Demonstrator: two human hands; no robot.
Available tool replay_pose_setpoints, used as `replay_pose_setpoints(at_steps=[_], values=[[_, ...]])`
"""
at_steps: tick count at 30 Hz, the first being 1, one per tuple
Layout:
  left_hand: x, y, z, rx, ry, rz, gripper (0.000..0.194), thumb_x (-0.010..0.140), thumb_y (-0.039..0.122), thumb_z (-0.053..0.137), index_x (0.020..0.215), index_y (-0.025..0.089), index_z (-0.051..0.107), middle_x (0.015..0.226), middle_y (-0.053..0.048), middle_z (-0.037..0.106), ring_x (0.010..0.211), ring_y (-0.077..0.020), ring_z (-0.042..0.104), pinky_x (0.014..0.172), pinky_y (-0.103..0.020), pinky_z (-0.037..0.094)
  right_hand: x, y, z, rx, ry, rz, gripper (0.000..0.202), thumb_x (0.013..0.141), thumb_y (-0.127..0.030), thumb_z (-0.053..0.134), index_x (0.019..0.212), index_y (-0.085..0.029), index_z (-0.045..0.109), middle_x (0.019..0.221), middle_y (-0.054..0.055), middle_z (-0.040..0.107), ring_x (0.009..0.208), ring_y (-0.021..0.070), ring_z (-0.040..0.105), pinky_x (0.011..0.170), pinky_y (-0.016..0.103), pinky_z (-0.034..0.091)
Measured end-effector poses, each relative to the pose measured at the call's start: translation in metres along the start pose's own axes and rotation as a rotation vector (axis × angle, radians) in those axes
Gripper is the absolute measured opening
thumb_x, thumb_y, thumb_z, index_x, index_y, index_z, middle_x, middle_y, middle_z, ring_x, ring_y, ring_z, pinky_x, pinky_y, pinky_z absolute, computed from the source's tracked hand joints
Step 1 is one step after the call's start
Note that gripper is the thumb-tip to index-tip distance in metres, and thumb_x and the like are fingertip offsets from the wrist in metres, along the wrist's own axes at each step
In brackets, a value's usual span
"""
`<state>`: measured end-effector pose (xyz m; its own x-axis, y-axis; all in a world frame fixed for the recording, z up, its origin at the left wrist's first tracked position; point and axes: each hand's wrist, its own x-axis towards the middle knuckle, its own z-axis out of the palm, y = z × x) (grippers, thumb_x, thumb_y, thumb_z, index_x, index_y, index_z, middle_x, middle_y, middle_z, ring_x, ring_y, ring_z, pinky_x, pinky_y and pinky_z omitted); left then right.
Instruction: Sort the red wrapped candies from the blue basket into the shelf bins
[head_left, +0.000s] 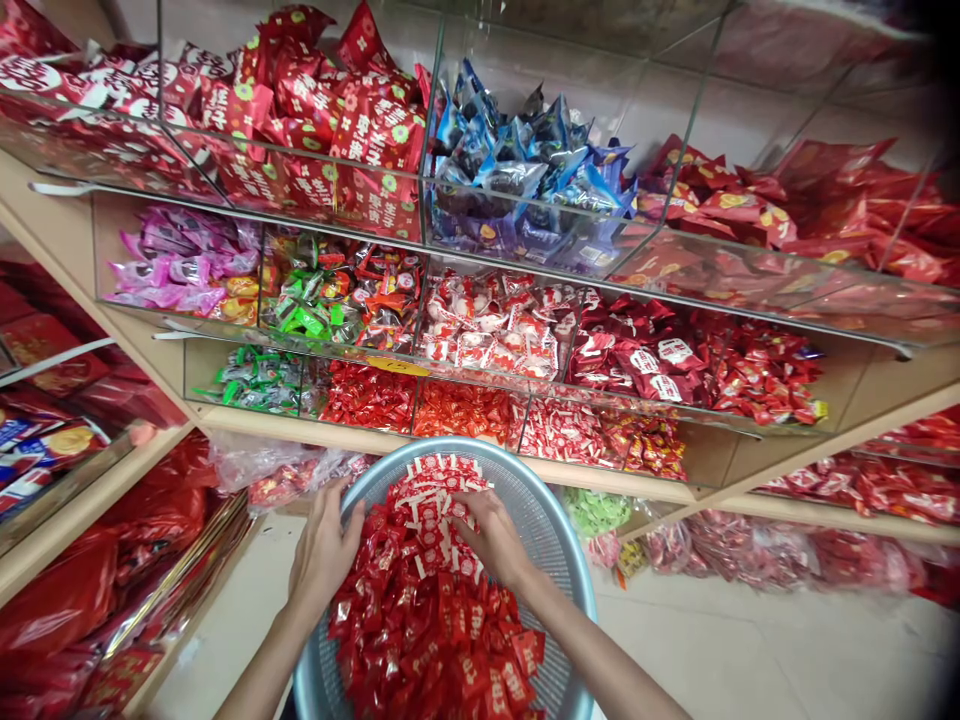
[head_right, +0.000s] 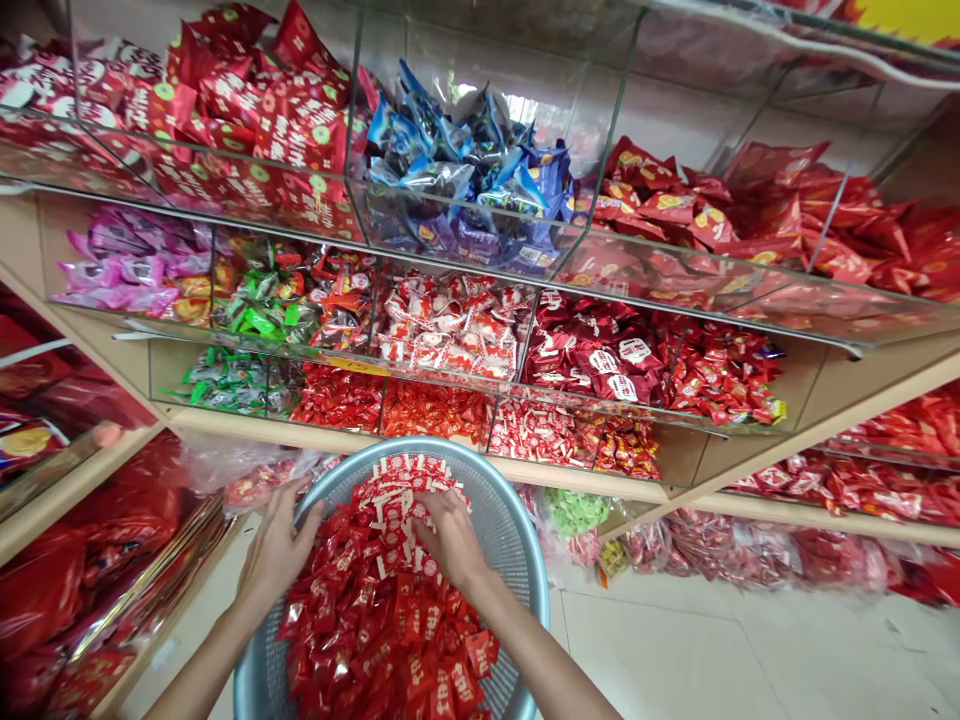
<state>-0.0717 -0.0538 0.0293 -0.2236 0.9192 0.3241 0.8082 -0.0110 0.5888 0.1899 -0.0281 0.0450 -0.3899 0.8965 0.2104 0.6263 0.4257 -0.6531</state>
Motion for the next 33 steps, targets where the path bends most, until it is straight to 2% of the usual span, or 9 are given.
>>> replay_pose_setpoints(at_steps=[5, 10, 13, 16, 19, 23, 25, 28, 33], values=[[0.0, 0.003, -0.002, 0.009, -0.008, -0.012, 0.041, 0.088, 0.044, 0.038, 0.121, 0.02, 0.045, 0.12, -0.011, 0.053, 0.105, -0.0243, 0.055, 0.079, -0.037, 0.05, 0.01, -0.009, 0.016, -0.132, -0.115, -0.167, 0.031, 0.086, -0.019, 0.056, 0.117, -0.021, 0.058, 0.106, 0.007, 0.066, 0.099, 0.0221, 0.054, 0.087, 0.037, 0.042], [0.0, 0.004, -0.004, 0.011, -0.018, -0.027, 0.042, 0.088, 0.044, 0.038, 0.121, 0.019, 0.045, 0.12, -0.011, 0.053, 0.107, -0.0251, 0.054, 0.082, -0.038, 0.05, 0.018, -0.016, 0.029, -0.173, -0.146, -0.211, 0.035, 0.084, -0.019, 0.059, 0.118, -0.022, 0.056, 0.11, 0.008, 0.064, 0.1, 0.0226, 0.053, 0.087, 0.038, 0.041], [0.0, 0.003, -0.003, -0.004, -0.013, -0.02, 0.041, 0.088, 0.043, 0.038, 0.122, 0.02, 0.045, 0.119, -0.011, 0.052, 0.108, -0.0257, 0.053, 0.083, -0.04, 0.049, 0.019, -0.018, 0.023, -0.132, -0.107, -0.229, 0.033, 0.086, -0.024, 0.057, 0.119, -0.022, 0.056, 0.112, 0.008, 0.063, 0.102, 0.0231, 0.052, 0.087, 0.038, 0.041], [0.0, 0.002, -0.003, -0.026, -0.003, -0.001, 0.04, 0.088, 0.04, 0.04, 0.122, 0.021, 0.045, 0.118, -0.01, 0.052, 0.108, -0.0255, 0.053, 0.084, -0.04, 0.049, 0.022, -0.012, -0.003, -0.108, 0.001, -0.208, 0.029, 0.09, -0.028, 0.049, 0.117, -0.023, 0.056, 0.111, 0.007, 0.063, 0.101, 0.0227, 0.053, 0.087, 0.039, 0.041], [0.0, 0.001, -0.002, -0.023, -0.002, 0.001, 0.041, 0.088, 0.04, 0.04, 0.123, 0.021, 0.044, 0.119, -0.01, 0.052, 0.108, -0.0252, 0.053, 0.084, -0.04, 0.049, 0.03, 0.016, -0.042, -0.134, 0.191, -0.085, 0.027, 0.092, -0.03, 0.042, 0.113, -0.021, 0.058, 0.107, 0.009, 0.062, 0.099, 0.0231, 0.054, 0.089, 0.04, 0.041], [0.0, 0.001, -0.001, -0.004, -0.008, -0.004, 0.041, 0.088, 0.042, 0.039, 0.123, 0.021, 0.044, 0.119, -0.01, 0.052, 0.11, -0.0248, 0.052, 0.085, -0.039, 0.049, 0.043, 0.082, -0.095, -0.31, 0.371, 0.156, 0.032, 0.091, -0.032, 0.04, 0.116, -0.017, 0.055, 0.111, 0.013, 0.058, 0.106, 0.0257, 0.051, 0.094, 0.04, 0.039], [0.0, 0.001, -0.001, 0.007, -0.004, 0.003, 0.041, 0.088, 0.042, 0.039, 0.123, 0.022, 0.044, 0.12, -0.009, 0.052, 0.111, -0.0246, 0.051, 0.083, -0.038, 0.049, 0.049, 0.114, -0.114, -0.474, 0.334, 0.348, 0.042, 0.088, -0.035, 0.045, 0.125, -0.014, 0.048, 0.121, 0.017, 0.051, 0.111, 0.0288, 0.047, 0.094, 0.041, 0.039], [0.0, 0.001, -0.001, 0.032, -0.007, -0.003, 0.041, 0.088, 0.043, 0.039, 0.123, 0.022, 0.044, 0.12, -0.009, 0.052, 0.11, -0.0243, 0.052, 0.081, -0.036, 0.049, 0.058, 0.146, -0.129, -0.609, 0.162, 0.586, 0.065, 0.082, -0.042, 0.055, 0.137, -0.017, 0.033, 0.138, 0.019, 0.034, 0.118, 0.0336, 0.043, 0.088, 0.043, 0.042], [0.0, -0.001, -0.001, 0.049, -0.017, -0.025, 0.041, 0.088, 0.043, 0.039, 0.123, 0.023, 0.043, 0.119, -0.009, 0.052, 0.105, -0.0235, 0.055, 0.081, -0.037, 0.049, 0.083, 0.158, -0.133, -0.671, -0.099, 0.639, 0.081, 0.078, -0.048, 0.058, 0.144, -0.024, 0.019, 0.144, 0.018, 0.026, 0.13, 0.0355, 0.028, 0.092, 0.047, 0.038]])
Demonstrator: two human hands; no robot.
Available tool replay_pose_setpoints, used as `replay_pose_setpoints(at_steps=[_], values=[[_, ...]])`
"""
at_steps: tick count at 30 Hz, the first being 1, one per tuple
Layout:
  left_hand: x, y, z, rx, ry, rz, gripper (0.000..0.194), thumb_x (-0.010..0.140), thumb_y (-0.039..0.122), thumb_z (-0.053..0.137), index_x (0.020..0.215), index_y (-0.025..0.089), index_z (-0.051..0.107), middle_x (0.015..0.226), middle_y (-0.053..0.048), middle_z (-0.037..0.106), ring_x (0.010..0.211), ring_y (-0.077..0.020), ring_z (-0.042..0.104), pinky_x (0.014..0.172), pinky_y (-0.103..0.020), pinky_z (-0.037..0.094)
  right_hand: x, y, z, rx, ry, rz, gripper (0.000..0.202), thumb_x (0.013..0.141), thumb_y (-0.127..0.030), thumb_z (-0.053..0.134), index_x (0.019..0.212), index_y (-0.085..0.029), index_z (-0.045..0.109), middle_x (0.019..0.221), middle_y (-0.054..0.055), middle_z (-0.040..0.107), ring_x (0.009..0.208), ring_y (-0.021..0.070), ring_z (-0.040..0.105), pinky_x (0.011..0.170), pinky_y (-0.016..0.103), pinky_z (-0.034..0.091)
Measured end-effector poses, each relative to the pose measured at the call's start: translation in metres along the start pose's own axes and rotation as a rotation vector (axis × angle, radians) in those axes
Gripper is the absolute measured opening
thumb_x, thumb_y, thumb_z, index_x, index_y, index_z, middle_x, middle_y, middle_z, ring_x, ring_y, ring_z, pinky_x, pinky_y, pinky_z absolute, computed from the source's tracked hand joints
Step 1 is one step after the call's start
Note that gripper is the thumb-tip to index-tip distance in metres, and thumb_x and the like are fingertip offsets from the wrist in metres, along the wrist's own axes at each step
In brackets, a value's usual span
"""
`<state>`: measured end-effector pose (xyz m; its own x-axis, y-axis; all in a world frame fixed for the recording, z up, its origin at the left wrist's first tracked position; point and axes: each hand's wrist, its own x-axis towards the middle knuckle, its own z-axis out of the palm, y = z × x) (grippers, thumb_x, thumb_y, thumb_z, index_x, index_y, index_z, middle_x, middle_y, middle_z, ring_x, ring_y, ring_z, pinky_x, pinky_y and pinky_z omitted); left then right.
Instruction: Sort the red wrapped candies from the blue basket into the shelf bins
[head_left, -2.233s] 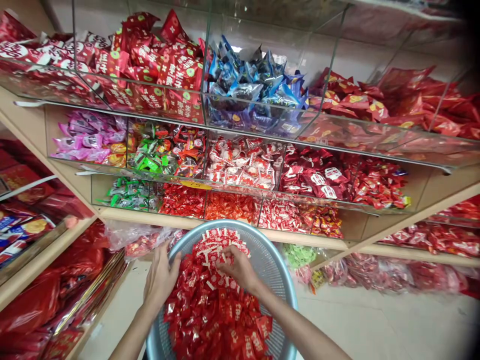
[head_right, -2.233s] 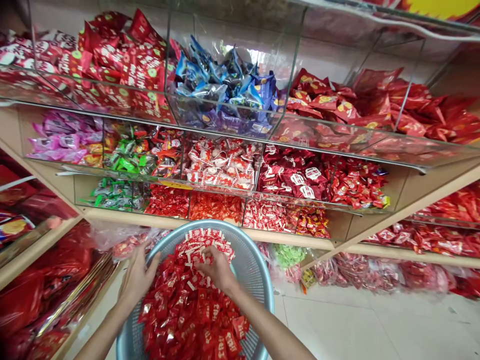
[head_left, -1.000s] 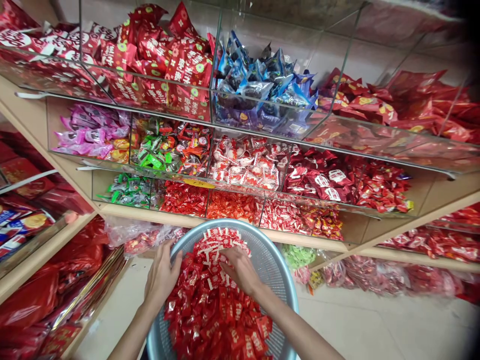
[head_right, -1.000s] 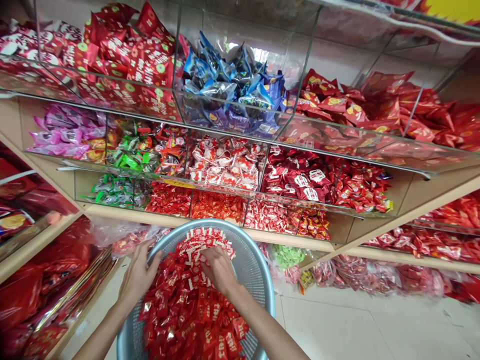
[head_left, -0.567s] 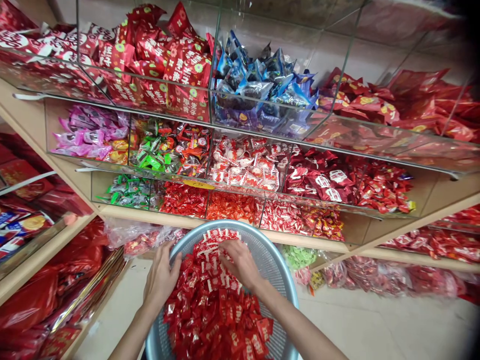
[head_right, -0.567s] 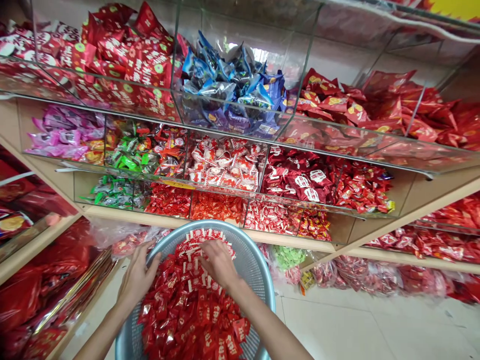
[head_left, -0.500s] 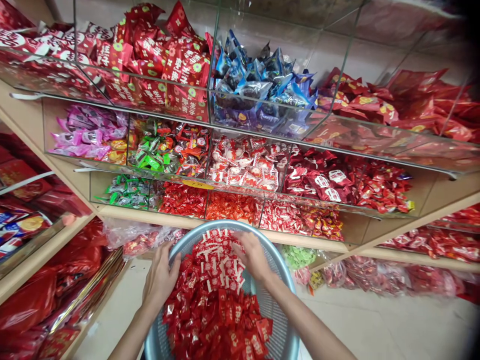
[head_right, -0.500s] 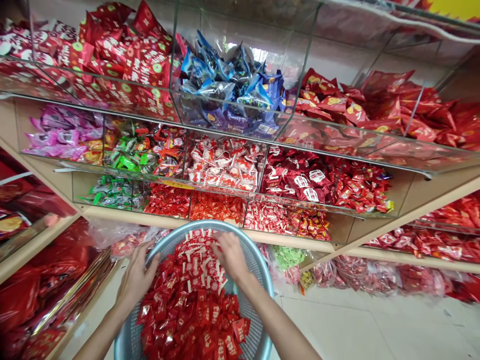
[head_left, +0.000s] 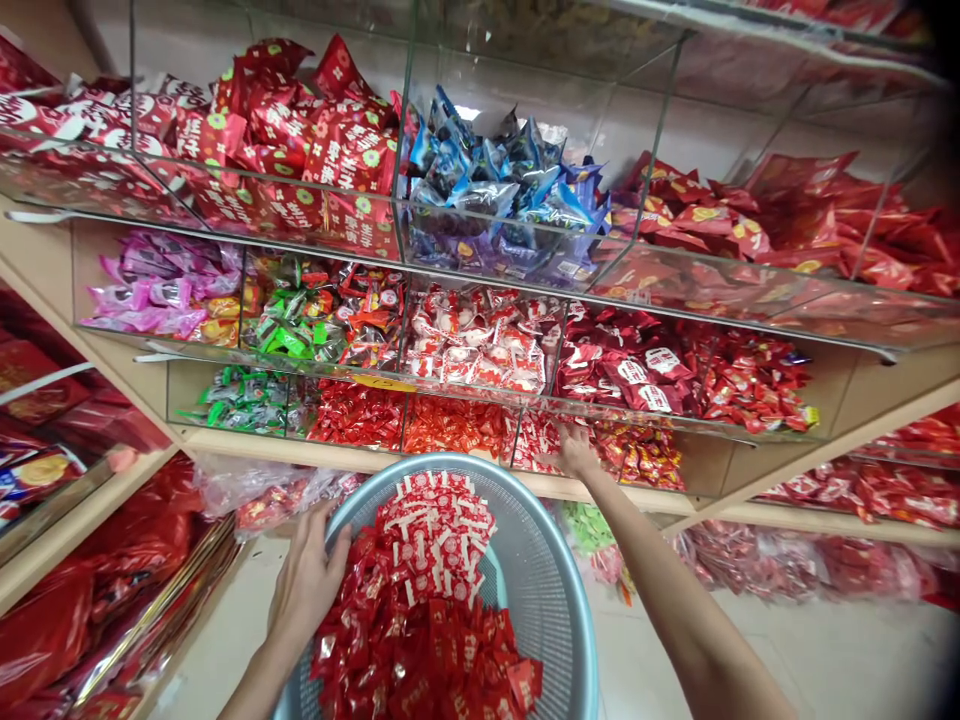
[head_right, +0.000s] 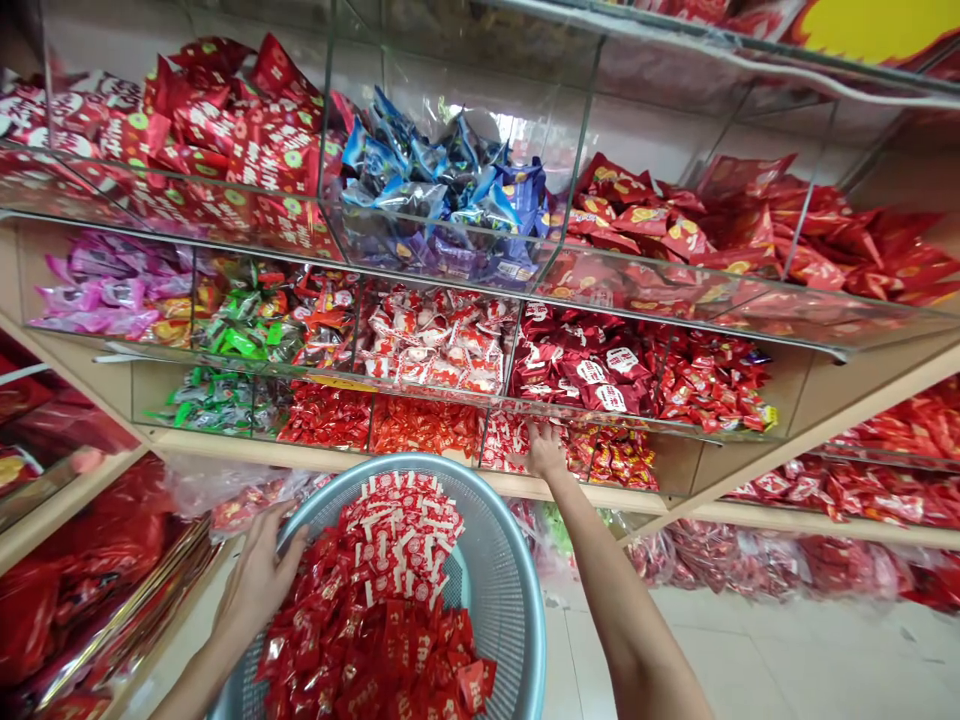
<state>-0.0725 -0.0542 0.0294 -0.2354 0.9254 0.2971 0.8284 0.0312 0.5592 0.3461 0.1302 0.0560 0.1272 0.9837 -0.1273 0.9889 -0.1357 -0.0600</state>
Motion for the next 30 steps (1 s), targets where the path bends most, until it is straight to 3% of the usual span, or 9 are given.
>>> replay_pose_setpoints(at_steps=[4, 10, 15, 18, 26, 30], values=[[0.0, -0.004, 0.002, -0.009, 0.0, 0.006, 0.041, 0.088, 0.043, 0.039, 0.123, 0.022, 0.044, 0.119, -0.009, 0.053, 0.105, -0.0242, 0.055, 0.081, -0.037, 0.05, 0.015, -0.003, -0.003, -0.101, -0.052, 0.0, 0.085, 0.074, -0.051, 0.063, 0.144, -0.024, 0.023, 0.146, 0.018, 0.026, 0.132, 0.0367, 0.025, 0.095, 0.051, 0.035], [0.0, -0.005, 0.003, -0.007, 0.019, 0.019, 0.042, 0.087, 0.041, 0.041, 0.124, 0.023, 0.045, 0.121, -0.009, 0.053, 0.11, -0.0252, 0.053, 0.08, -0.038, 0.051, 0.018, 0.005, -0.002, -0.166, 0.017, -0.071, 0.067, 0.08, -0.043, 0.059, 0.14, -0.024, 0.035, 0.142, 0.016, 0.034, 0.126, 0.0352, 0.034, 0.092, 0.048, 0.039], [0.0, -0.003, 0.002, 0.014, 0.013, 0.031, 0.041, 0.087, 0.041, 0.04, 0.124, 0.022, 0.044, 0.118, -0.009, 0.053, 0.109, -0.0248, 0.054, 0.088, -0.041, 0.048, 0.011, -0.011, 0.005, -0.167, 0.094, -0.024, 0.062, 0.081, -0.035, 0.057, 0.137, -0.019, 0.038, 0.133, 0.019, 0.042, 0.122, 0.0354, 0.036, 0.083, 0.048, 0.046], [0.0, -0.003, 0.003, 0.015, 0.02, 0.037, 0.039, 0.088, 0.041, 0.04, 0.123, 0.024, 0.044, 0.118, -0.009, 0.053, 0.109, -0.0248, 0.054, 0.089, -0.041, 0.048, 0.012, -0.018, 0.012, -0.176, 0.128, -0.013, 0.061, 0.079, -0.026, 0.058, 0.136, -0.016, 0.037, 0.129, 0.021, 0.046, 0.119, 0.034, 0.039, 0.081, 0.047, 0.048], [0.001, 0.002, 0.0, -0.017, 0.013, 0.019, 0.039, 0.087, 0.042, 0.04, 0.121, 0.024, 0.045, 0.119, -0.008, 0.053, 0.109, -0.0255, 0.053, 0.09, -0.042, 0.047, 0.016, -0.012, 0.021, -0.178, 0.18, -0.084, 0.059, 0.083, -0.022, 0.052, 0.138, -0.015, 0.034, 0.129, 0.021, 0.046, 0.12, 0.0348, 0.04, 0.085, 0.044, 0.046], [0.0, 0.004, -0.001, -0.01, 0.014, 0.016, 0.039, 0.087, 0.042, 0.04, 0.121, 0.024, 0.046, 0.119, -0.008, 0.053, 0.108, -0.0255, 0.054, 0.089, -0.042, 0.048, 0.016, -0.017, 0.022, -0.152, 0.172, -0.06, 0.06, 0.08, -0.016, 0.054, 0.138, -0.016, 0.036, 0.129, 0.022, 0.046, 0.117, 0.0367, 0.042, 0.08, 0.044, 0.048]])
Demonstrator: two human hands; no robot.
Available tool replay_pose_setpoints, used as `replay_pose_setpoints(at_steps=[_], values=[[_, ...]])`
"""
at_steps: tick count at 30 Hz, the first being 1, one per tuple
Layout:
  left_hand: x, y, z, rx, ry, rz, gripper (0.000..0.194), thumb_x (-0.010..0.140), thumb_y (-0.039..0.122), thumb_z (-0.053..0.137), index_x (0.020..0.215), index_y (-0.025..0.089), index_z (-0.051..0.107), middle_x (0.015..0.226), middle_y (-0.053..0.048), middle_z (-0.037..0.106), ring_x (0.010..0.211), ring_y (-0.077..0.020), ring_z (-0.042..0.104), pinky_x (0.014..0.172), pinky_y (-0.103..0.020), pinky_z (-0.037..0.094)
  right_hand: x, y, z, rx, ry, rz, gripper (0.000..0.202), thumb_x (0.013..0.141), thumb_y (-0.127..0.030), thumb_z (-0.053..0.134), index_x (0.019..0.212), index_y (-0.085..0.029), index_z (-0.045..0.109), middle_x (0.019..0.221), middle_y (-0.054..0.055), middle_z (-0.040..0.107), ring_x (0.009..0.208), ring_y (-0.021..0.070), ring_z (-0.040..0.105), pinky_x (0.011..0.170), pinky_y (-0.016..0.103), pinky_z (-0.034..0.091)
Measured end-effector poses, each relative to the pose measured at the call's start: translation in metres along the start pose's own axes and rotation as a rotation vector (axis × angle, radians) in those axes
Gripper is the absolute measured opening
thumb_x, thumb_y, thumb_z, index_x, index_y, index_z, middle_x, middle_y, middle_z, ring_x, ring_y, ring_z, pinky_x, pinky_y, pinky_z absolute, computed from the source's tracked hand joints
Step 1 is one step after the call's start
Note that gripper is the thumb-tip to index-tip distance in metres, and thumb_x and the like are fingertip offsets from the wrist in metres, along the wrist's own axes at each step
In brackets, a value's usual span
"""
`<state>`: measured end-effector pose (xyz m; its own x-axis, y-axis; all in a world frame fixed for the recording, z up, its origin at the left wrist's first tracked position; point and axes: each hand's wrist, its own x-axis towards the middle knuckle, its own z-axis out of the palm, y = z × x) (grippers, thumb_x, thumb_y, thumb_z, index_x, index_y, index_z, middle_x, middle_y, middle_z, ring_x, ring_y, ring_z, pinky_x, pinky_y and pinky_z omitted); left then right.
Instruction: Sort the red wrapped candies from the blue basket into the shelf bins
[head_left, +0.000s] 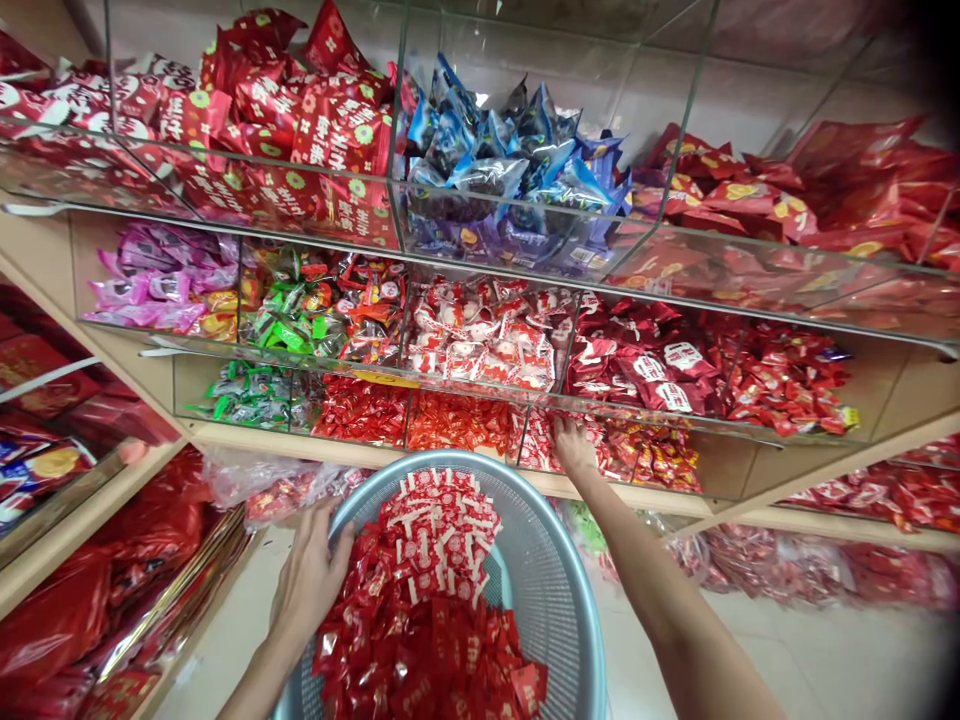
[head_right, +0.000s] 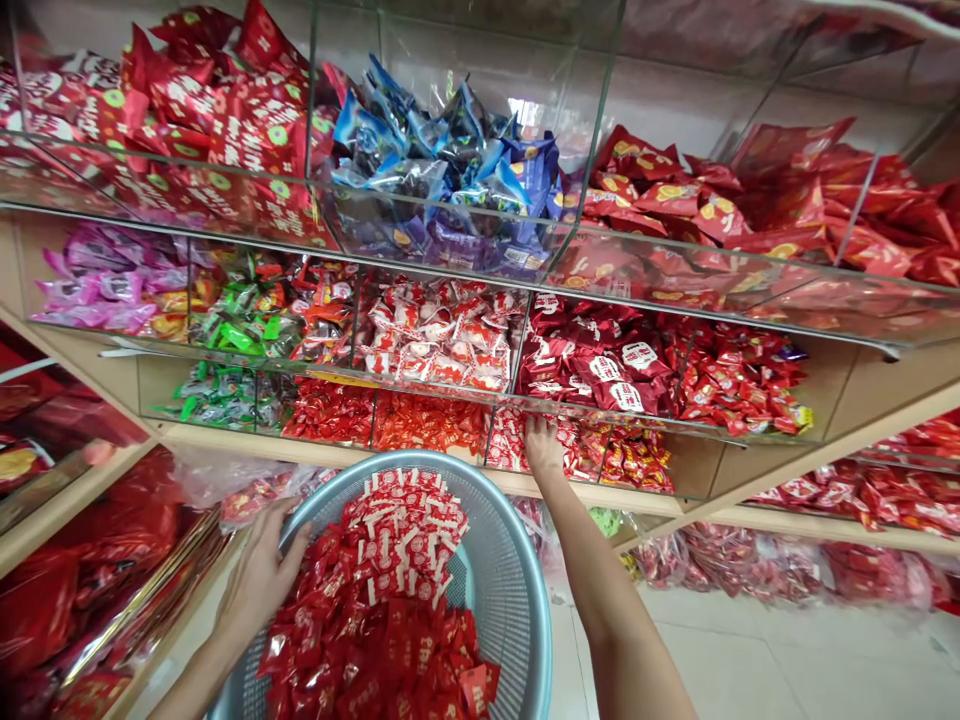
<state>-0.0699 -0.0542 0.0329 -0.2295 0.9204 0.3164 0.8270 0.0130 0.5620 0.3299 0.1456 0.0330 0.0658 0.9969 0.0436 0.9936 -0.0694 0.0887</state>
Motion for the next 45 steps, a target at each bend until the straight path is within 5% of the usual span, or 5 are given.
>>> replay_pose_setpoints(at_steps=[9, 22, 34, 41, 45], values=[[0.001, 0.0, -0.001, 0.025, -0.002, 0.035, 0.037, 0.088, 0.042, 0.038, 0.118, 0.024, 0.047, 0.116, -0.008, 0.054, 0.109, -0.0241, 0.054, 0.09, -0.039, 0.047, -0.002, 0.011, -0.009, 0.169, 0.025, 0.057, 0.051, 0.081, -0.019, 0.053, 0.131, -0.017, 0.047, 0.125, 0.018, 0.053, 0.111, 0.0317, 0.051, 0.083, 0.039, 0.045], [0.001, 0.004, -0.002, 0.037, -0.033, 0.017, 0.037, 0.088, 0.042, 0.037, 0.119, 0.023, 0.046, 0.119, -0.007, 0.052, 0.107, -0.023, 0.055, 0.087, -0.037, 0.049, 0.01, 0.045, -0.006, 1.336, 0.124, 0.422, 0.042, 0.059, -0.033, 0.071, 0.094, -0.012, 0.063, 0.066, 0.003, 0.064, 0.047, 0.0103, 0.047, 0.044, 0.023, 0.038], [0.001, 0.001, 0.0, 0.057, -0.017, 0.036, 0.037, 0.089, 0.043, 0.036, 0.118, 0.023, 0.046, 0.12, -0.007, 0.052, 0.109, -0.0236, 0.054, 0.089, -0.039, 0.047, -0.002, 0.037, -0.027, 1.84, 0.023, 0.601, 0.03, 0.057, -0.016, 0.076, 0.082, -0.018, 0.061, 0.063, -0.001, 0.066, 0.05, 0.0112, 0.058, 0.041, 0.019, 0.046], [0.002, -0.002, 0.001, -0.005, 0.042, 0.064, 0.037, 0.088, 0.04, 0.04, 0.118, 0.021, 0.048, 0.117, -0.009, 0.053, 0.111, -0.0237, 0.052, 0.094, -0.04, 0.045, -0.05, 0.024, -0.051, 2.063, -0.026, 0.542, 0.028, 0.057, -0.008, 0.077, 0.077, -0.018, 0.06, 0.065, -0.002, 0.068, 0.05, 0.0091, 0.061, 0.044, 0.016, 0.052], [0.001, 0.003, -0.003, -0.084, 0.097, 0.08, 0.035, 0.087, 0.038, 0.042, 0.117, 0.02, 0.05, 0.117, -0.009, 0.054, 0.113, -0.0234, 0.051, 0.097, -0.04, 0.042, -0.11, -0.005, -0.068, 2.238, -0.299, 0.501, 0.028, 0.06, -0.014, 0.078, 0.082, -0.018, 0.062, 0.074, -0.001, 0.07, 0.06, 0.0105, 0.066, 0.05, 0.017, 0.055]])
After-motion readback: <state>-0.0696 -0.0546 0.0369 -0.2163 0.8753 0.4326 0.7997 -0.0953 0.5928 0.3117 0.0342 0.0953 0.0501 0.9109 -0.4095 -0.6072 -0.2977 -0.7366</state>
